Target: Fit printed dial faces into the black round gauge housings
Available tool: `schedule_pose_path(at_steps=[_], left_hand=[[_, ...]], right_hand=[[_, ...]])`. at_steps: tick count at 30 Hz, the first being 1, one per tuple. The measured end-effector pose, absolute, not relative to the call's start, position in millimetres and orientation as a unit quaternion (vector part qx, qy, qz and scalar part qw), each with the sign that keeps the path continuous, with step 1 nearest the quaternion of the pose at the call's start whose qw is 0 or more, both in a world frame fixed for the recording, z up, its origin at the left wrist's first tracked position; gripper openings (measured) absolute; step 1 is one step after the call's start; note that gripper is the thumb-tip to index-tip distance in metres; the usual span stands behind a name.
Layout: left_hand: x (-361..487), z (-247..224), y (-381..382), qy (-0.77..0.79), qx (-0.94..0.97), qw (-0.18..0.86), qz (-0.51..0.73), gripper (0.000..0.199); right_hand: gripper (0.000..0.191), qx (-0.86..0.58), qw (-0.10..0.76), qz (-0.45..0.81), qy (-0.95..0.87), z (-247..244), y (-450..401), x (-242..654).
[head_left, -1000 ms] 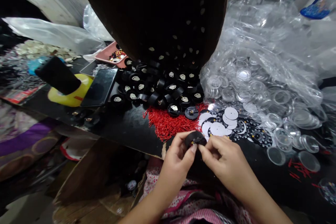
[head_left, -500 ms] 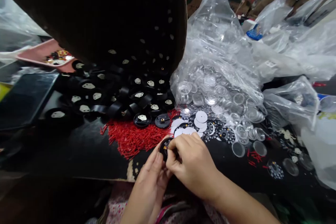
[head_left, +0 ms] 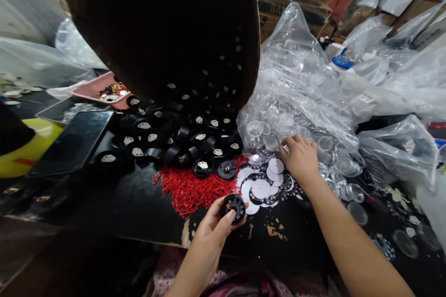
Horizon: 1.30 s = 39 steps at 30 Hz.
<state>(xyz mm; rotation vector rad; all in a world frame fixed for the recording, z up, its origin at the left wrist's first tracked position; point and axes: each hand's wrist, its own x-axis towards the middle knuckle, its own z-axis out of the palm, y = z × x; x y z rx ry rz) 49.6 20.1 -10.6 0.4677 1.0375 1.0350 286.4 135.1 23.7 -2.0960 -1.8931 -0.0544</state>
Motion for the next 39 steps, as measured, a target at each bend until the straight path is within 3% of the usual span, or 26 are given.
schedule_pose_path(at_steps=[6, 9, 11, 14, 18, 21, 27, 31, 36, 39], left_hand=[[50, -7, 23, 0.438, 0.191, 0.734, 0.483, 0.023], [51, -5, 23, 0.392, 0.16, 0.766, 0.483, 0.024], [53, -5, 23, 0.365, 0.15, 0.786, 0.477, 0.025], [53, -6, 23, 0.367, 0.175, 0.777, 0.481, 0.028], [49, -7, 22, 0.411, 0.252, 0.737, 0.473, 0.034], [46, -5, 18, 0.437, 0.329, 0.706, 0.449, 0.039], [44, 6, 9, 0.455, 0.406, 0.672, 0.42, 0.039], [39, 12, 11, 0.461, 0.437, 0.651, 0.415, 0.039], [-12, -6, -14, 0.528, 0.442, 0.616, 0.383, 0.036], [-69, -30, -47, 0.661, 0.421, 0.497, 0.373, 0.039]], right_hand=[[0.016, -0.724, 0.198, 0.025, -0.66, 27, 118, 291], [0.021, -0.701, 0.305, 0.088, -0.638, 31, 92, 273], [0.023, -0.651, 0.369, 0.215, -0.628, 33, 69, 250], [0.024, -0.554, 0.344, 0.341, -0.677, 33, 40, 215], [0.03, -0.543, 0.337, 0.278, -0.717, 29, 28, 193], [0.023, -0.549, 0.333, 0.293, -0.708, 30, 32, 193], [0.039, -0.574, 0.325, 0.146, -0.737, 30, 39, 181], [0.038, -0.556, 0.35, 0.146, -0.74, 25, 41, 166], [0.035, -0.51, 0.294, 0.285, -0.756, 28, 34, 171], [0.028, -0.532, 0.291, 0.349, -0.715, 24, 27, 186]])
